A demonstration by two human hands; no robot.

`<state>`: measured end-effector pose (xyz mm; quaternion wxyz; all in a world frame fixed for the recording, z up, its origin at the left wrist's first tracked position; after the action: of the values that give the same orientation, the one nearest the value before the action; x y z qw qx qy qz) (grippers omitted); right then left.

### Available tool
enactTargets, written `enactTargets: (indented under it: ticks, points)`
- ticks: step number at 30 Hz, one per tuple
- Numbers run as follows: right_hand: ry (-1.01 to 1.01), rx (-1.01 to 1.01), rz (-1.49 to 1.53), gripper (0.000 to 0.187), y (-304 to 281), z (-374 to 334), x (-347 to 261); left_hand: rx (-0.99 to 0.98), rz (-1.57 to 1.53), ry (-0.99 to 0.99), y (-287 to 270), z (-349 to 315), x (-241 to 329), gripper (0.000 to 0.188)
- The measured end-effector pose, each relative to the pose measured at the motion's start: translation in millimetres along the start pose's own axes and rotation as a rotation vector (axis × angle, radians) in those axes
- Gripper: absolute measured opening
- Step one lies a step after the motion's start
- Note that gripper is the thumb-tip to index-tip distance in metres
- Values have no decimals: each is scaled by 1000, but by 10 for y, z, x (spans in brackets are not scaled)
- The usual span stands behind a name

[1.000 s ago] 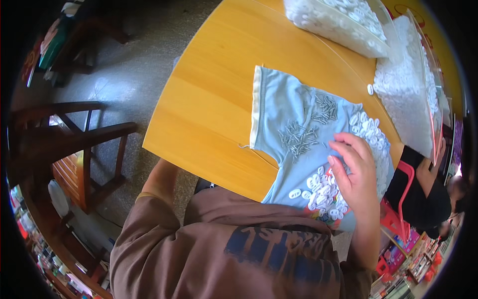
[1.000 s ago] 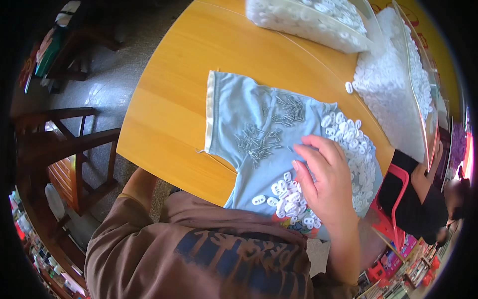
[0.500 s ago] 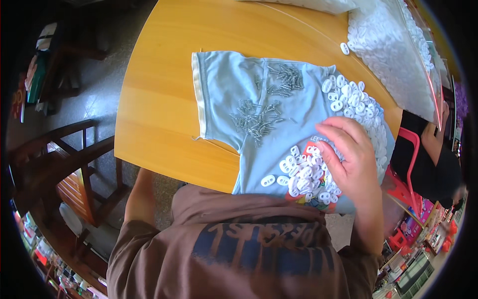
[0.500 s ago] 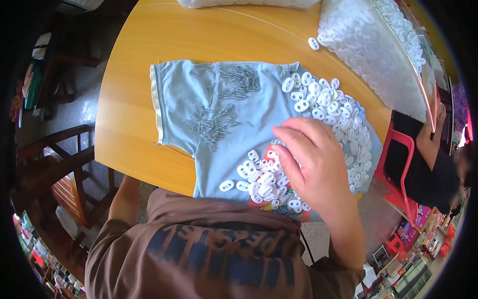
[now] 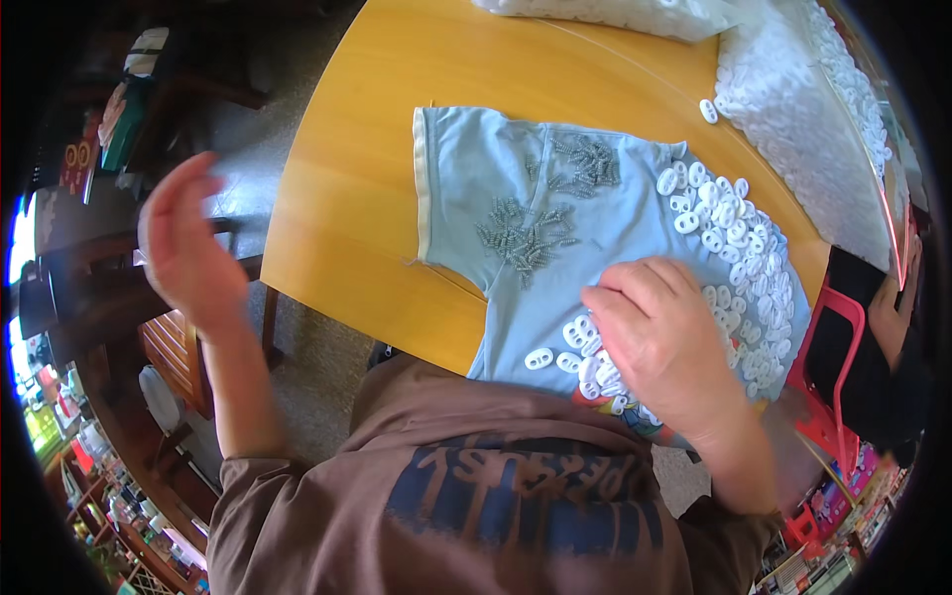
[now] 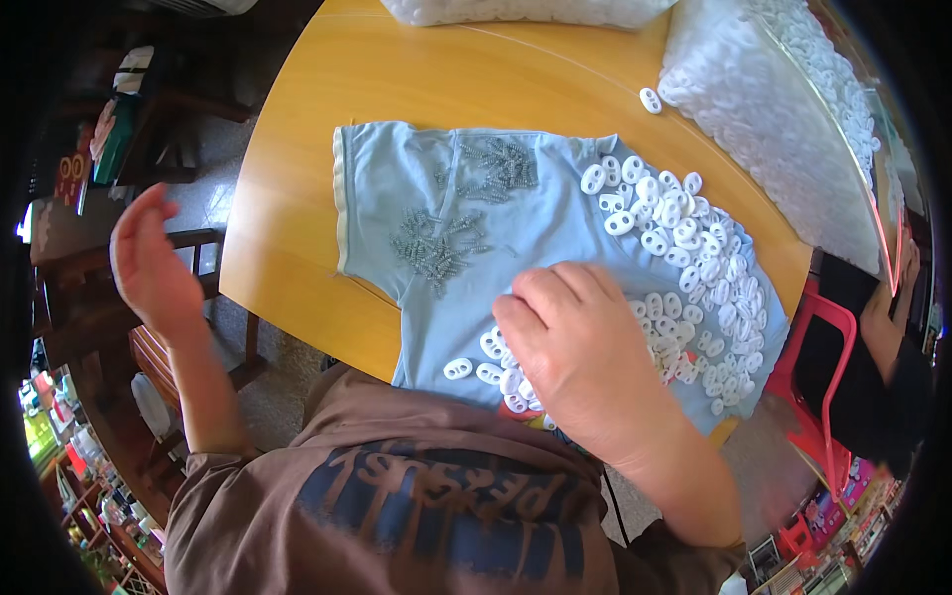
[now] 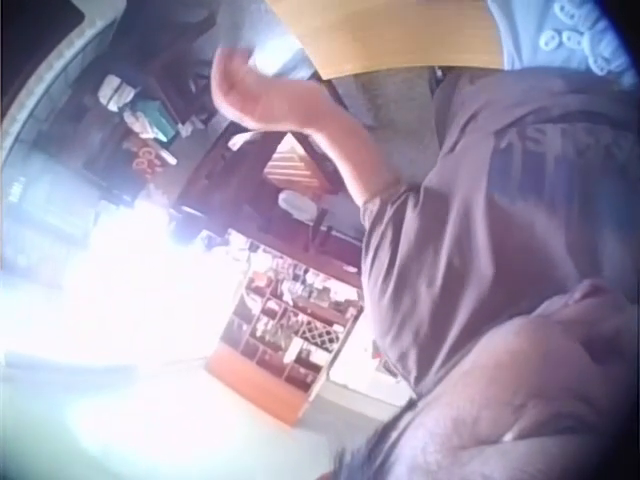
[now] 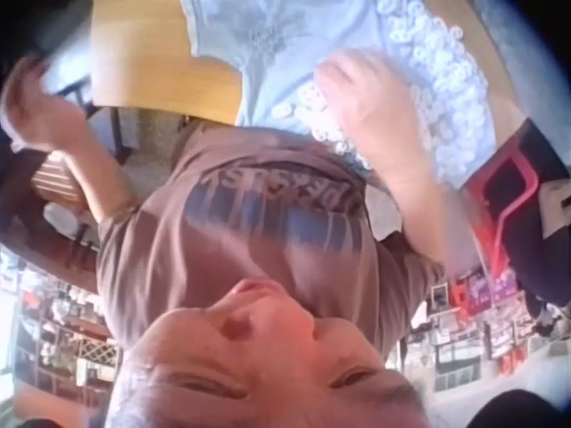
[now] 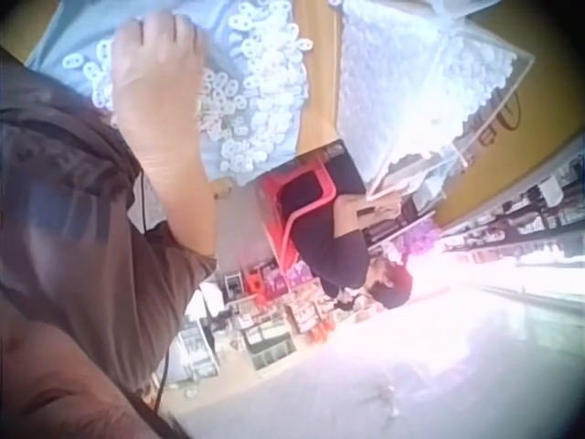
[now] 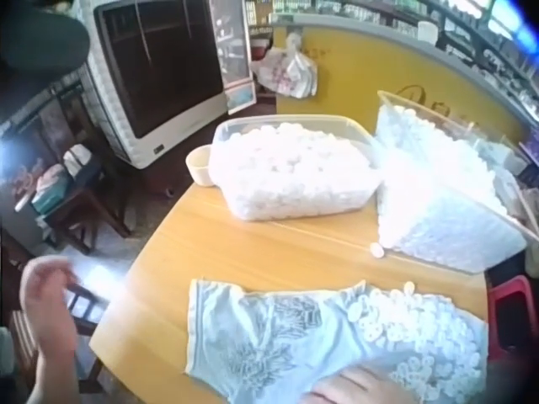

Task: Assembling small white plastic components by threading them with a needle and wire.

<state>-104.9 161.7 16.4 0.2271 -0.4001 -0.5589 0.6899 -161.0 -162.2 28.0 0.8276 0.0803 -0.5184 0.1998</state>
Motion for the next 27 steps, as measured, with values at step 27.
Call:
enactTargets:
  ticks: [27]
  points:
    - [601,255,1463,20,-173,-215,462,-1030,18,392,2133,-746,517,9]
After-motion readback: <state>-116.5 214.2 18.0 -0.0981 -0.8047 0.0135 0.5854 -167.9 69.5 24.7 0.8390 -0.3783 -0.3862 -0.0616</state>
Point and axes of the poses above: each hand's wrist, its own z-axis towards the middle knuckle, its own y-axis out of the palm, x = y × z, the point moved 6 cm from there along z, towards the middle knuckle, and after that the axes turned 11 degrees about -z, right-handed, at the moved point
